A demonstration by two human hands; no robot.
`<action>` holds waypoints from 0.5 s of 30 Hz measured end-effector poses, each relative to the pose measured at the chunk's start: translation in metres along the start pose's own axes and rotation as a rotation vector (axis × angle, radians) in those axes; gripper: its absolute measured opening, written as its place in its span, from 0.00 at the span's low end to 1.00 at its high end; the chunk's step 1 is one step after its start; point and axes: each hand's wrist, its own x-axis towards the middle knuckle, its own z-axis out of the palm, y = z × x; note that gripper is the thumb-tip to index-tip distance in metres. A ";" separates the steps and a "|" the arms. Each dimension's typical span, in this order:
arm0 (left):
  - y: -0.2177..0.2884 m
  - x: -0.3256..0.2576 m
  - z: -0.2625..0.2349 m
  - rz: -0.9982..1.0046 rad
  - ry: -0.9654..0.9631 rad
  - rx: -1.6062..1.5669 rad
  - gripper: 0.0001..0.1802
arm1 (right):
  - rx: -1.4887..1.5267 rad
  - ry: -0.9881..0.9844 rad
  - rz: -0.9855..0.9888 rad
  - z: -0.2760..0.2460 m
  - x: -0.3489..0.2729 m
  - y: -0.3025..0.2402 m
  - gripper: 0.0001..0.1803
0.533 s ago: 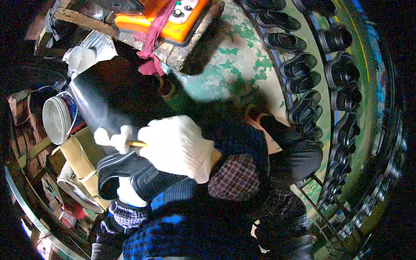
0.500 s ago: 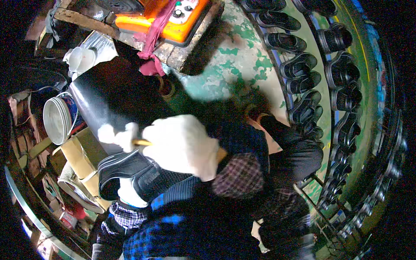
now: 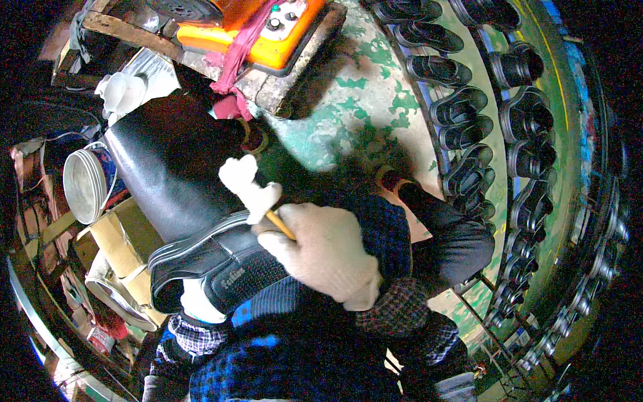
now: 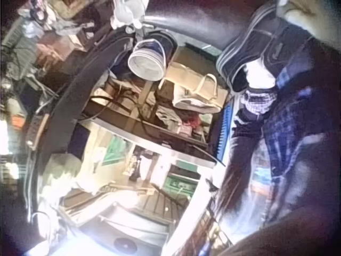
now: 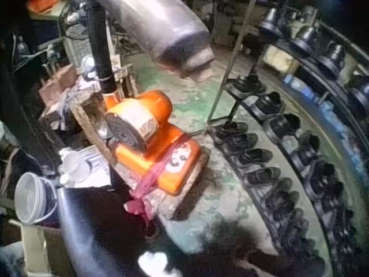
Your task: Applying a white cleaning or priming substance to the sides and sole of a black shoe using a small brush.
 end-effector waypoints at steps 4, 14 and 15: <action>-0.018 0.003 0.008 -0.015 0.002 -0.109 0.26 | -0.278 0.156 -0.015 0.029 0.019 -0.014 0.08; -0.037 -0.006 0.021 -0.097 -0.011 -0.685 0.30 | -0.377 0.040 0.118 0.028 0.007 -0.013 0.08; -0.040 -0.005 0.021 -0.107 -0.024 -0.954 0.31 | -0.354 0.093 0.057 0.032 0.018 -0.014 0.09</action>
